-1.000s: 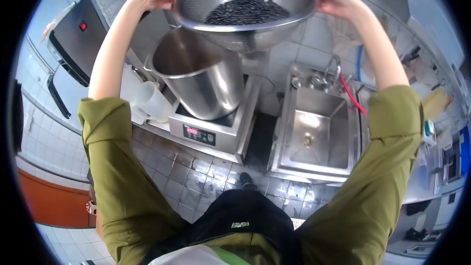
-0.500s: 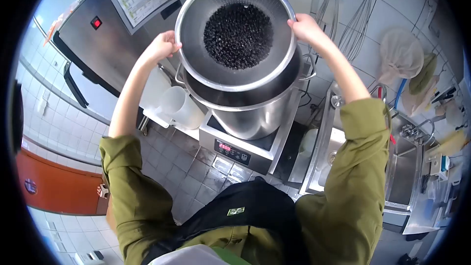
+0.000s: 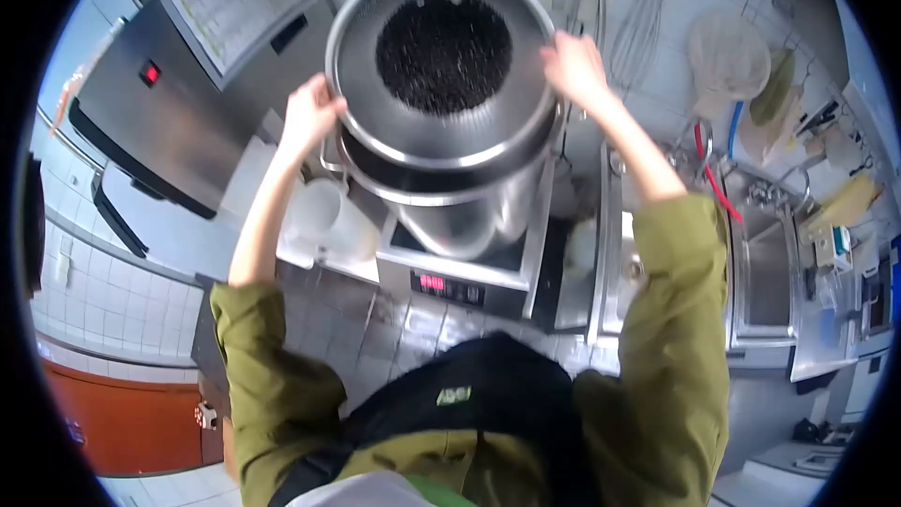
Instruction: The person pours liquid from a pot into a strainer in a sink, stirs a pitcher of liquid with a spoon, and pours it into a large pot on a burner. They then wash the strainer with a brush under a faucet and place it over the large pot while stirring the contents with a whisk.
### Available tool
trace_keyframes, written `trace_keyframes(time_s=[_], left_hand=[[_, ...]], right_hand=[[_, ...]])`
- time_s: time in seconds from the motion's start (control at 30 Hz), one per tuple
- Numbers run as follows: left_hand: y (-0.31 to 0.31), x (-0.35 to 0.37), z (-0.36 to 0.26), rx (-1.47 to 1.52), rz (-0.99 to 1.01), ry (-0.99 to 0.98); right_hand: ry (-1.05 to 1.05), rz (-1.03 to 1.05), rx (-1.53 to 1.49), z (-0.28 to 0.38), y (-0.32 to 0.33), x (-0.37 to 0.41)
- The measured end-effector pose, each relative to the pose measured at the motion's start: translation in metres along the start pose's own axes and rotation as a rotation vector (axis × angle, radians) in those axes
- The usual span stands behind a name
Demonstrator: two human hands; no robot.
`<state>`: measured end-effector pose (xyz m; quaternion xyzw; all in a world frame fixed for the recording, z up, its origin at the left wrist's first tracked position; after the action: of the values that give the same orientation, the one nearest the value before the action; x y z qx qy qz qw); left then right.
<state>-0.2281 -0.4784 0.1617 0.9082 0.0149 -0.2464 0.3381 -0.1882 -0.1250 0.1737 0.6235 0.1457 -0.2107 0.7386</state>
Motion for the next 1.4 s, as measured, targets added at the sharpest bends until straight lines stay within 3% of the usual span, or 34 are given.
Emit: trace_keyframes(time_s=[0.03, 0.1, 0.13, 0.23, 0.27, 0.3, 0.37, 0.4, 0.43, 0.5, 0.63, 0.8, 0.93, 1.07, 1.4], left_hand=[[0.003, 0.008, -0.008, 0.056, 0.007, 0.079], [0.005, 0.006, -0.006, 0.131, 0.018, 0.03], [0.005, 0.002, -0.008, -0.059, -0.033, -0.048], [0.009, 0.006, -0.006, 0.159, -0.04, -0.051], [0.01, 0.007, -0.013, 0.003, -0.092, -0.122], [0.009, 0.01, -0.005, 0.101, -0.065, -0.031], [0.011, 0.008, -0.004, 0.152, -0.068, -0.063], [0.009, 0.006, -0.007, -0.003, -0.103, -0.149], [0.009, 0.009, -0.009, 0.026, -0.106, -0.099], [0.004, 0.006, -0.001, 0.104, -0.068, -0.049], [-0.012, 0.009, 0.015, 0.041, 0.006, 0.018], [-0.006, 0.002, 0.006, 0.189, 0.045, -0.006], [0.006, -0.007, -0.012, 0.103, 0.02, -0.115], [-0.003, -0.009, -0.001, 0.03, 0.147, -0.058], [0.004, -0.002, -0.013, -0.002, 0.099, -0.196]], right_hand=[[0.005, 0.023, -0.008, 0.0, -0.005, 0.001], [-0.023, -0.075, 0.062, 0.004, 0.007, 0.009], [0.003, -0.026, 0.111, 0.007, 0.0, 0.006], [0.003, -0.113, 0.081, 0.014, 0.013, 0.014], [0.005, -0.105, 0.173, 0.018, 0.012, 0.015], [0.015, -0.012, 0.156, 0.018, 0.01, 0.018], [0.096, -0.196, 0.114, 0.024, 0.023, 0.025], [0.066, -0.078, 0.215, 0.016, 0.004, 0.018], [0.037, 0.009, 0.255, 0.022, 0.01, 0.021], [0.021, -0.052, 0.193, 0.019, 0.013, 0.024], [0.011, 0.078, 0.247, 0.015, -0.004, 0.031], [-0.007, 0.039, 0.221, 0.013, 0.002, 0.034], [0.033, -0.024, 0.219, 0.022, 0.017, 0.034], [0.048, -0.023, 0.26, 0.025, 0.019, 0.039], [0.164, -0.026, 0.263, 0.03, 0.027, 0.043]])
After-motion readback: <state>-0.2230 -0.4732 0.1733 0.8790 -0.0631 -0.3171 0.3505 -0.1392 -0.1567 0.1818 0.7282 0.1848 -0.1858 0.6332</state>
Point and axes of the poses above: each hand's wrist, its own x-axis away from the middle knuckle, its own y-axis out of the back of the hand, z = x × y, the point moved 9 cm from there along -x, towards the middle knuckle, and after that the axes turned 15 degrees about x, right-handed, at the moved point
